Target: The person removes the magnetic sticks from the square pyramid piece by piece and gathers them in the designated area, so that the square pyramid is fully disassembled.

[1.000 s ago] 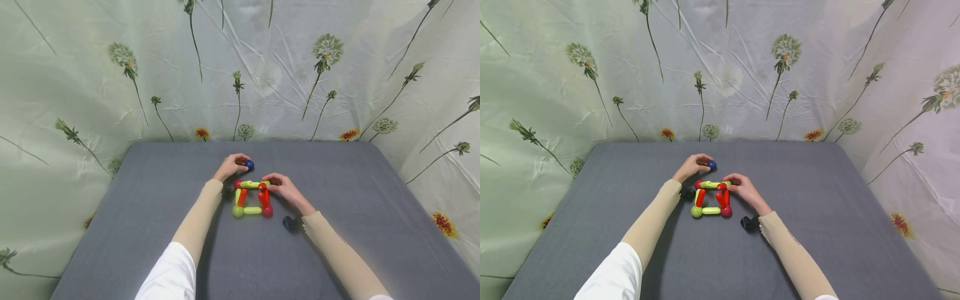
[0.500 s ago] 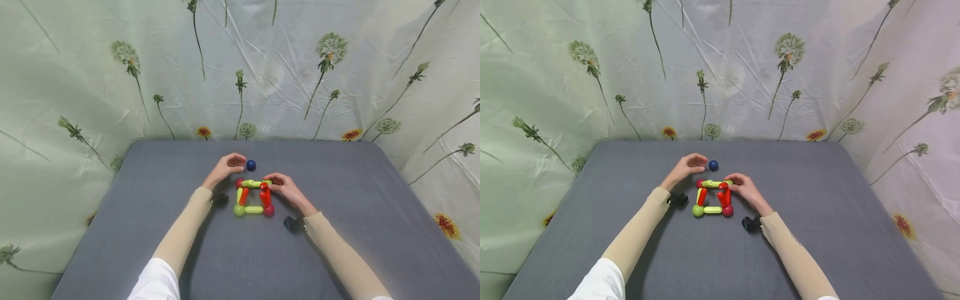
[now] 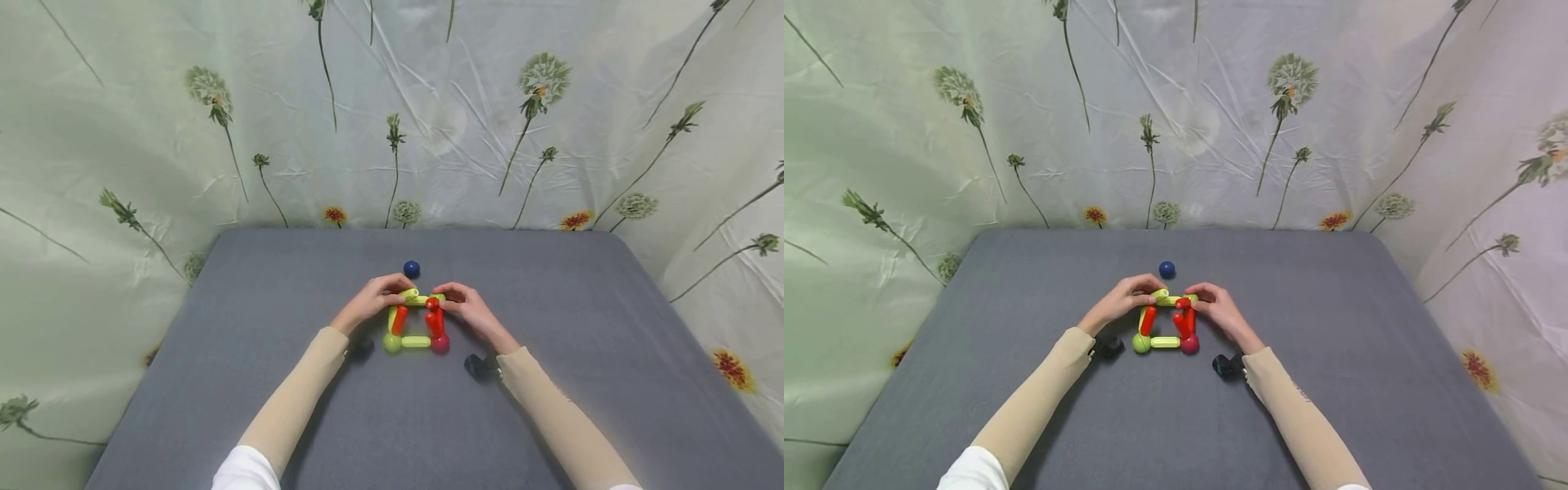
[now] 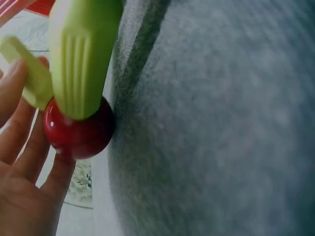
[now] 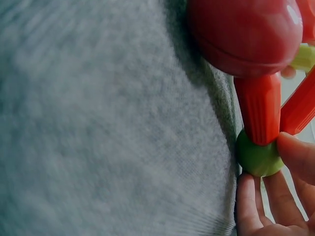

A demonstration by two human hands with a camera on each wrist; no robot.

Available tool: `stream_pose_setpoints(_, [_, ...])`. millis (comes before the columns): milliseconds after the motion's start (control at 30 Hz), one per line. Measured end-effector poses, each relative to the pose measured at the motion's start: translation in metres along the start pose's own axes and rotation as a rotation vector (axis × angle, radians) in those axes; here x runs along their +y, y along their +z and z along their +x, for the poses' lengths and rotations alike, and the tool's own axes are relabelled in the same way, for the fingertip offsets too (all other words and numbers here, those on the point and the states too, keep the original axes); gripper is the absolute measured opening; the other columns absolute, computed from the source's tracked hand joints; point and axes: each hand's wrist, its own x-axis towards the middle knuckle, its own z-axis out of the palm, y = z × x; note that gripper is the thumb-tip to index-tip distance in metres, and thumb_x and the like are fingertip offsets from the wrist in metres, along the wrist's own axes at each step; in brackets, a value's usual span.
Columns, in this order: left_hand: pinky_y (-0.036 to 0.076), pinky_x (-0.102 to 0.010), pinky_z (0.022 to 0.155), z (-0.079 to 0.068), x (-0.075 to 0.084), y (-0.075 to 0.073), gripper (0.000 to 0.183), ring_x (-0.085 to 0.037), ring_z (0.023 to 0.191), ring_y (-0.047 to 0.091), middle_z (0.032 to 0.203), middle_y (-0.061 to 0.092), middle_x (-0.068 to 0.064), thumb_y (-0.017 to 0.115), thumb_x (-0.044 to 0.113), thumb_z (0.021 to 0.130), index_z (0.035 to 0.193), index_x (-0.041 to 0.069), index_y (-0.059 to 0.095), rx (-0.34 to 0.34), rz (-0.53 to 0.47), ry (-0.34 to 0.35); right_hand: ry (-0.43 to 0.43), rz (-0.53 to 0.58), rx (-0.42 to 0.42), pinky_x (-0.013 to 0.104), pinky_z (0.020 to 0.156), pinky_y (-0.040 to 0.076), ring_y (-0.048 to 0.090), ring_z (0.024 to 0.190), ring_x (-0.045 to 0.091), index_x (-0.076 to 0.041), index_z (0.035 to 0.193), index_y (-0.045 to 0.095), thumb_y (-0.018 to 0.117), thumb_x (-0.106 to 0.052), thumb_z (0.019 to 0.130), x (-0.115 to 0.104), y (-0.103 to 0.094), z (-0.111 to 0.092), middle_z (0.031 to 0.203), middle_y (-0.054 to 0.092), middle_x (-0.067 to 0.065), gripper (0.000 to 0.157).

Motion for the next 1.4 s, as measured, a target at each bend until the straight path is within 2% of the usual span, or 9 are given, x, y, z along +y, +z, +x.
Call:
stream_pose_setpoints(233, [0.050, -0.034, 0.083, 0.001, 0.001, -0.007, 0.021, -0.020, 0.093, 0.062, 0.108, 0.066, -0.008, 0.060, 0.006, 0.094, 0.113, 0.005, 0.067, 0.106, -0.002, -0.067, 0.015, -0.027, 0.017, 0.037, 0.095, 0.044, 0.055, 0.108, 0.028, 0.006, 0.119, 0.059, 0.057, 0.002, 0.092, 0.001, 0.002, 0.000, 0.119, 0.060, 0.017, 0.027])
stream_pose_setpoints(467, [0.050, -0.037, 0.084, -0.008, -0.011, -0.051, 0.021, -0.022, 0.094, 0.064, 0.105, 0.068, -0.009, 0.068, 0.003, 0.087, 0.107, 0.004, 0.071, 0.234, 0.201, -0.219, 0.035, -0.015, 0.014, 0.037, 0.095, 0.044, 0.053, 0.109, 0.029, 0.006, 0.122, 0.057, 0.056, 0.001, 0.094, 0.000, 0.000, -0.001, 0.121, 0.058, 0.019, 0.029])
stream_pose_setpoints(667, [0.048, -0.041, 0.084, -0.018, -0.027, -0.082, 0.020, -0.027, 0.093, 0.062, 0.103, 0.068, -0.013, 0.068, -0.004, 0.084, 0.103, 0.001, 0.072, 0.213, 0.334, -0.321, 0.029, 0.001, 0.008, 0.034, 0.092, 0.046, 0.054, 0.108, 0.029, 0.007, 0.122, 0.056, 0.055, 0.002, 0.093, 0.001, 0.000, -0.002, 0.121, 0.058, 0.020, 0.029])
stream_pose_setpoints(800, [0.046, -0.043, 0.087, -0.021, -0.031, -0.089, 0.021, -0.029, 0.096, 0.061, 0.105, 0.068, -0.015, 0.068, -0.004, 0.083, 0.104, 0.000, 0.072, 0.205, 0.369, -0.336, 0.029, 0.003, 0.012, 0.033, 0.093, 0.046, 0.055, 0.107, 0.028, 0.006, 0.121, 0.057, 0.056, 0.001, 0.093, 0.001, 0.001, -0.002, 0.119, 0.059, 0.018, 0.028])
stream_pose_setpoints(900, [0.046, -0.043, 0.089, -0.021, -0.030, -0.090, 0.025, -0.030, 0.101, 0.061, 0.109, 0.067, -0.016, 0.068, -0.003, 0.084, 0.109, 0.000, 0.070, 0.207, 0.337, -0.358, 0.021, 0.001, 0.014, 0.034, 0.093, 0.045, 0.055, 0.107, 0.028, 0.006, 0.121, 0.058, 0.056, 0.002, 0.093, 0.001, 0.001, -0.002, 0.119, 0.059, 0.018, 0.028])
stream_pose_setpoints(1033, [0.047, -0.043, 0.090, -0.020, -0.023, -0.085, 0.029, -0.030, 0.107, 0.060, 0.114, 0.065, -0.015, 0.068, 0.001, 0.086, 0.116, 0.002, 0.067, 0.257, 0.251, -0.370, 0.016, 0.002, 0.010, 0.034, 0.093, 0.046, 0.055, 0.107, 0.029, 0.006, 0.121, 0.057, 0.056, 0.002, 0.093, 0.000, 0.001, -0.003, 0.119, 0.058, 0.019, 0.028])
stream_pose_setpoints(1167, [0.047, -0.042, 0.089, -0.013, -0.002, -0.065, 0.028, -0.030, 0.105, 0.060, 0.115, 0.064, -0.019, 0.068, 0.001, 0.087, 0.115, -0.002, 0.065, 0.284, 0.094, -0.280, 0.021, 0.001, 0.008, 0.034, 0.093, 0.046, 0.055, 0.108, 0.029, 0.006, 0.121, 0.057, 0.056, 0.001, 0.093, 0.000, 0.001, -0.003, 0.120, 0.058, 0.019, 0.028])
stream_pose_setpoints(1300, [0.049, -0.039, 0.086, -0.001, 0.023, -0.029, 0.027, -0.027, 0.098, 0.061, 0.111, 0.063, -0.024, 0.068, 0.002, 0.087, 0.113, -0.007, 0.063, 0.170, -0.060, -0.190, 0.024, -0.006, 0.011, 0.036, 0.094, 0.045, 0.055, 0.107, 0.030, 0.006, 0.121, 0.057, 0.056, 0.001, 0.093, 0.000, 0.001, -0.003, 0.119, 0.058, 0.019, 0.028])
stream_pose_setpoints(1400, [0.051, -0.033, 0.081, 0.008, 0.034, -0.004, 0.027, -0.021, 0.092, 0.063, 0.107, 0.065, -0.020, 0.069, 0.008, 0.087, 0.111, -0.005, 0.064, 0.062, -0.078, -0.179, 0.013, -0.009, 0.007, 0.037, 0.095, 0.045, 0.055, 0.107, 0.029, 0.006, 0.121, 0.057, 0.056, 0.000, 0.094, 0.000, 0.001, -0.002, 0.120, 0.059, 0.019, 0.028])
